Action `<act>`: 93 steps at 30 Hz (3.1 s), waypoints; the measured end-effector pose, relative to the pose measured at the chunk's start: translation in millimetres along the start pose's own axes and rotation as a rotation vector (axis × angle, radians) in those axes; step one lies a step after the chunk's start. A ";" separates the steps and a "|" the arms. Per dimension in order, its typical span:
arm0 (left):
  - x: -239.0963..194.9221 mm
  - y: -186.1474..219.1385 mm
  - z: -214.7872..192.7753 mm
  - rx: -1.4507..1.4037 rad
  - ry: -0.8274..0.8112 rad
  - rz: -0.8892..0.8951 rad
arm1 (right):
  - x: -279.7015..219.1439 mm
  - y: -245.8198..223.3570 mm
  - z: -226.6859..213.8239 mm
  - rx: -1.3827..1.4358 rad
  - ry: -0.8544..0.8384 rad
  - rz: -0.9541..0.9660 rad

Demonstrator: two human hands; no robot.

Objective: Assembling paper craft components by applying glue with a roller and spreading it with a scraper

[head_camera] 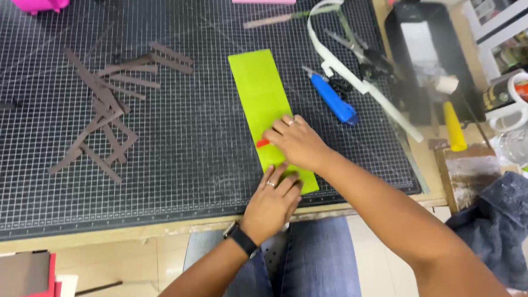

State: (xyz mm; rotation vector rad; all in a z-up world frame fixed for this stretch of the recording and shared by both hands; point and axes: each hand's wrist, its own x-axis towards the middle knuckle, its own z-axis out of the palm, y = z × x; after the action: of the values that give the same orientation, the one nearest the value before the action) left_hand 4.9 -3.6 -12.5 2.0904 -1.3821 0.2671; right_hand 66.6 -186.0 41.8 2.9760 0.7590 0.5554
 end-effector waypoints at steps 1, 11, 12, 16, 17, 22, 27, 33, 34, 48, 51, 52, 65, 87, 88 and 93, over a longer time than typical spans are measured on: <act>0.3 0.6 -1.5 0.006 0.006 0.003 | -1.9 0.1 1.4 -0.005 0.006 -0.004; 3.6 4.0 -18.3 -0.031 0.007 0.001 | -46.3 28.6 -12.6 0.041 -0.192 0.225; 3.2 3.9 -18.0 -0.034 0.005 0.004 | -50.6 21.0 -20.0 0.102 -0.251 0.319; -2.6 4.9 -9.5 0.003 -0.015 0.025 | -64.5 -14.3 -8.2 0.021 -0.183 0.121; -2.5 6.4 -9.2 0.011 -0.025 0.025 | -59.5 -13.0 -2.8 -0.006 -0.116 0.116; 8.9 24.0 -37.5 -0.077 -0.031 0.012 | -20.8 -7.4 -2.9 -0.064 -0.111 0.211; 0.7 28.1 -34.9 -0.100 -0.023 -0.031 | -36.1 -22.1 -12.1 -0.050 -0.125 0.162; 1.2 24.9 -32.5 -0.085 -0.027 -0.012 | -17.0 -12.0 1.1 -0.158 -0.061 0.230; 2.3 24.6 -32.1 -0.083 -0.023 -0.004 | -20.7 -12.9 2.0 -0.165 -0.056 0.232; -17.0 25.9 -36.0 -0.084 -0.019 -0.061 | -23.3 -75.2 15.5 -0.327 -0.165 0.631; -17.5 23.0 -52.7 -0.124 -0.047 -0.079 | -33.8 -55.4 14.0 -0.416 -0.252 0.706; -18.2 20.0 -51.6 -0.121 -0.043 -0.078 | -33.3 -54.9 18.7 -0.418 -0.248 0.704; -24.9 16.0 -49.4 -0.082 -0.046 -0.043 | -28.7 -69.8 39.1 -0.396 -0.293 0.848; -28.6 17.3 -54.2 -0.027 0.050 0.001 | -43.5 -18.0 -9.0 -0.220 -0.008 0.294; -30.5 19.2 -53.7 -0.026 0.053 0.007 | -42.0 -12.1 -4.5 -0.225 -0.004 0.295; -35.6 20.4 -55.5 -0.039 0.047 -0.008 | -46.9 -18.4 -8.5 -0.057 -0.155 0.257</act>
State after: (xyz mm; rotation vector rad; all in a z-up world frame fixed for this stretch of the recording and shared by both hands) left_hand -19.8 50.7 22.1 2.0444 -1.3413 0.2818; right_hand 16.8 -192.2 32.2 3.0369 0.3459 0.3397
